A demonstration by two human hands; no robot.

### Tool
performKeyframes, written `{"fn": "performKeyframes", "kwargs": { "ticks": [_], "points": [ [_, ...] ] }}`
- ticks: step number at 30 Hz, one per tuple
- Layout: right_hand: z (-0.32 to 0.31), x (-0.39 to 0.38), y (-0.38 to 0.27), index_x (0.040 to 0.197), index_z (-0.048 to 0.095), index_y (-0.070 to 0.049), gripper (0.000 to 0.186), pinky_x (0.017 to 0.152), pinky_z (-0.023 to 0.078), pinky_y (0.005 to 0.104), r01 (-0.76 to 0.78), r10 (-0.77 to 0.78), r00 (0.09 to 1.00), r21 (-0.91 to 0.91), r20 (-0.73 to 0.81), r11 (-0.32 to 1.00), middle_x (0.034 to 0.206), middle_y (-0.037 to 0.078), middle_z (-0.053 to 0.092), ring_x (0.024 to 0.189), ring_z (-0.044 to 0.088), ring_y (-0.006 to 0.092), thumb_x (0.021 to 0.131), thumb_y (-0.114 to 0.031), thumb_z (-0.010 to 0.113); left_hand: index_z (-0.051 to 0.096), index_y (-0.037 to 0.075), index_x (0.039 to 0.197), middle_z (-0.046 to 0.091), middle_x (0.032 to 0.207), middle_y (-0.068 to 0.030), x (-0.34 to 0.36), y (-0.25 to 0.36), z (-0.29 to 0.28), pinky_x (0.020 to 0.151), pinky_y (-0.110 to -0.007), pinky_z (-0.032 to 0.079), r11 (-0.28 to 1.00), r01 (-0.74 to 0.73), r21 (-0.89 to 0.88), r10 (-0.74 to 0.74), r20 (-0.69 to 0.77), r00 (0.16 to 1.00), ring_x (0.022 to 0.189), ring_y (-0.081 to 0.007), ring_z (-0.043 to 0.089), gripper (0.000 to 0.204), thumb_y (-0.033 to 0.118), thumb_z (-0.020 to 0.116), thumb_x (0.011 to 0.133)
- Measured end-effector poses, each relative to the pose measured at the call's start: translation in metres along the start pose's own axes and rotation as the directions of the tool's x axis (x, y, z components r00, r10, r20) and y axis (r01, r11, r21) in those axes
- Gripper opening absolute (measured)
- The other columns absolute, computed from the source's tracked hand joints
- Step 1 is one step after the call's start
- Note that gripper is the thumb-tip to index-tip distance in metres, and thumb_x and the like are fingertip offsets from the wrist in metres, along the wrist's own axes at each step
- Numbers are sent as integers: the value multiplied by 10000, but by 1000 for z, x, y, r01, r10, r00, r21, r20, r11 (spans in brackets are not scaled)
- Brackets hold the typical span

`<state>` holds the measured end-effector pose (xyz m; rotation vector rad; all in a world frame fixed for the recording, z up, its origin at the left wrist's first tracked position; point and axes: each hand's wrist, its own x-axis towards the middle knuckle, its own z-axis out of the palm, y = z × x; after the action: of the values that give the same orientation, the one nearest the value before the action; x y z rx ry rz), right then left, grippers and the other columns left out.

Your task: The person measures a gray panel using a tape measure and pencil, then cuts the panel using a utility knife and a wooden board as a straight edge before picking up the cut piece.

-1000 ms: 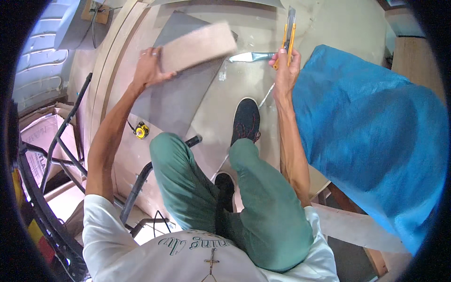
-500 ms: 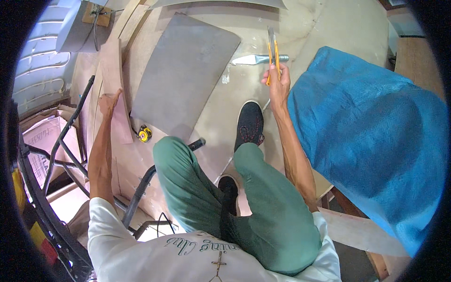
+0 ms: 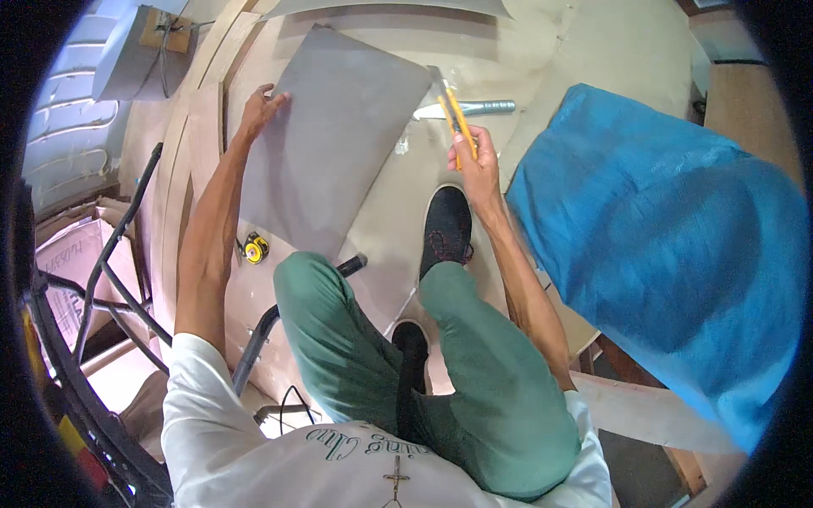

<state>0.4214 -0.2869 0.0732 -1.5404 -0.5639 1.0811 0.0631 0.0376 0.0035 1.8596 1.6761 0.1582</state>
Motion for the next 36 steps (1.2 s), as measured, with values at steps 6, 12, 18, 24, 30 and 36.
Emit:
{"fn": "performKeyframes", "kwargs": {
  "ticks": [6,12,18,24,30,36],
  "points": [
    [-12,-7,-8,1197,551,-11,269,662,499,248,44,-44,993,2,105,999,863,33,603,733,574,85,1055,-239,576,590,-72,1354,676,1256,-160,-44,94,-18,1039,-338,443,934,-86,-348,173,228,958,1156,-226,622,572,315,710,951],
    [5,20,-41,1202,562,-4,279,712,519,271,257,-252,962,-36,108,966,937,56,644,795,616,95,1056,-241,565,635,-20,1307,692,1147,-68,-77,137,-50,1045,-319,426,911,-63,-408,277,493,824,1108,-171,619,473,311,687,974],
    [-4,46,-67,1230,515,-3,277,828,553,296,309,-319,946,148,56,940,1073,127,687,919,683,153,1090,-238,476,656,34,1250,699,1050,-8,-116,190,-56,948,-278,474,863,-56,-502,402,615,678,990,-104,635,368,304,656,1000],
    [-32,50,-68,1183,577,-14,323,781,511,361,412,-527,837,-464,-148,784,969,113,665,832,631,211,1053,-308,542,660,36,1220,695,1015,10,-118,190,-47,861,-270,500,893,-144,-427,385,557,736,897,-84,622,300,256,625,1020],
    [-34,51,-77,1143,602,-17,284,833,491,414,345,-433,892,-428,-127,836,1004,149,621,939,614,279,1011,-269,594,676,16,1113,680,911,7,-105,194,-2,829,-305,498,865,-284,-414,428,312,848,852,-94,607,254,243,613,1018],
    [26,-11,-85,1129,602,-29,230,836,487,456,524,-701,698,-563,-145,639,1055,174,626,951,615,357,973,-196,627,676,-26,1121,664,854,-37,-111,183,0,753,-321,483,919,-369,-137,383,95,919,783,-124,575,294,241,612,1015]
  ]
}}
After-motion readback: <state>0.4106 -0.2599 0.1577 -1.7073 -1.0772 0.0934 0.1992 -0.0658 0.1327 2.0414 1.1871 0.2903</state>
